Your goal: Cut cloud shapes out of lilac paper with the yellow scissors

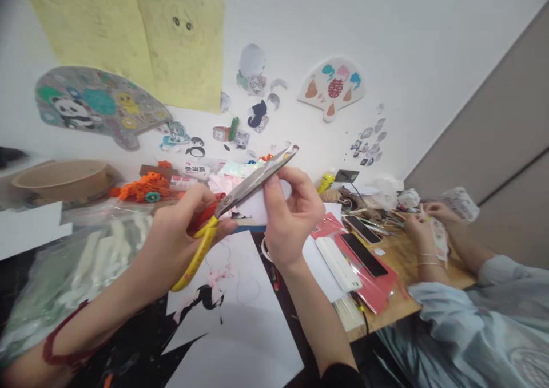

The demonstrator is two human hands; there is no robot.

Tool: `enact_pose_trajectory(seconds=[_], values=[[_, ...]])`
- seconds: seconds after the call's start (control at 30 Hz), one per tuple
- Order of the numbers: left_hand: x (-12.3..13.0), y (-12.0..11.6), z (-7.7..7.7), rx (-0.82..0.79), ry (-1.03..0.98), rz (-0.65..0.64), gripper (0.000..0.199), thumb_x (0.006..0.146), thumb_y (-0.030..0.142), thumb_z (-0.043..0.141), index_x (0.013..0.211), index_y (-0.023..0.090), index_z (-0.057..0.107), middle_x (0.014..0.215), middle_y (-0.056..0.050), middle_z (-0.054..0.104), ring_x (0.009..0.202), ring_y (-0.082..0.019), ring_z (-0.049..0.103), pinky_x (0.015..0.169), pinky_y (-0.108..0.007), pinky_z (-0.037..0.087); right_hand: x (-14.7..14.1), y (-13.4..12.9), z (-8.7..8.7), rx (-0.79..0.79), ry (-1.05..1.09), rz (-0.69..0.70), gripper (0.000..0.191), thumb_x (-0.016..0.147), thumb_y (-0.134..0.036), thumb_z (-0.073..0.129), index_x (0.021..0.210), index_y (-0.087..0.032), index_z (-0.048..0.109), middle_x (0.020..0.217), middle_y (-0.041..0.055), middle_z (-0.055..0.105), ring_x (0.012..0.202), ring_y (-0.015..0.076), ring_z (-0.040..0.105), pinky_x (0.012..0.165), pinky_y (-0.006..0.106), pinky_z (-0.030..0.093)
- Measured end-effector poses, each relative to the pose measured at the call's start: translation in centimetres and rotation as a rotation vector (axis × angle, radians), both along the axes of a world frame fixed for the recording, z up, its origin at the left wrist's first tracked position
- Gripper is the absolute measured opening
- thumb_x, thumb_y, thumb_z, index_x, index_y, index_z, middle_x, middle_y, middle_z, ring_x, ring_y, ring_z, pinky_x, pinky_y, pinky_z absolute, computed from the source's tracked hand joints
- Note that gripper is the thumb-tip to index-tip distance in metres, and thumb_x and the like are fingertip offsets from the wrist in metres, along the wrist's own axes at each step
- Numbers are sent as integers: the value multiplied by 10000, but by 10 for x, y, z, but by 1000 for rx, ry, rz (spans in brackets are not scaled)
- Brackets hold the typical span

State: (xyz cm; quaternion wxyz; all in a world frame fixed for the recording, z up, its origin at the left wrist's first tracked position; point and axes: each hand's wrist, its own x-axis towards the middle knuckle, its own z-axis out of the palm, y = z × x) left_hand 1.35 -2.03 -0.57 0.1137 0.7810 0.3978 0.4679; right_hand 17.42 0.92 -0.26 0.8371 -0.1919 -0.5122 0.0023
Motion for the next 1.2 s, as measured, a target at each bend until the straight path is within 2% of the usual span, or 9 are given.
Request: enact_pose_trajectory(seconds=[0.4, 0.87, 1.0, 1.1, 1.2], values=[[1, -1, 1, 0, -14, -6, 380, 895, 386, 658, 771, 238, 330, 561, 101, 335, 509, -93, 287, 504, -232, 261, 0, 0, 0, 13, 7, 5, 52, 844, -295, 768, 872, -251, 771, 803, -39, 725, 787, 108, 677, 781, 280, 562], [1, -2, -1, -33, -19, -26, 385, 902, 407, 646, 773, 239, 326, 561, 100, 333, 514, -96, 278, 502, -239, 253, 0, 1, 0, 20, -4, -51, 62, 845, -311, 763, 866, -253, 765, 810, -32, 725, 785, 119, 682, 766, 297, 576], [1, 1, -3, -77, -26, -40, 405, 908, 436, 635, 773, 239, 309, 557, 102, 329, 514, -97, 289, 504, -247, 261, 0, 1, 1, 39, -11, -27, 34, 848, -278, 760, 870, -255, 772, 811, -39, 732, 791, 108, 686, 775, 279, 573], [2, 4, -8, -141, -74, -75, 421, 905, 527, 617, 834, 247, 310, 600, 89, 438, 513, -105, 364, 511, -262, 293, 1, 0, 2, 40, -22, -21, 29, 853, -271, 755, 877, -257, 766, 819, -40, 737, 800, 111, 694, 781, 284, 573], [0, 4, -11, -213, -158, -144, 401, 950, 584, 534, 936, 253, 309, 781, 31, 598, 561, -117, 469, 543, -287, 372, 4, -1, 3, -8, -41, -20, 36, 859, -282, 750, 881, -254, 747, 814, -35, 730, 795, 124, 695, 777, 308, 569]])
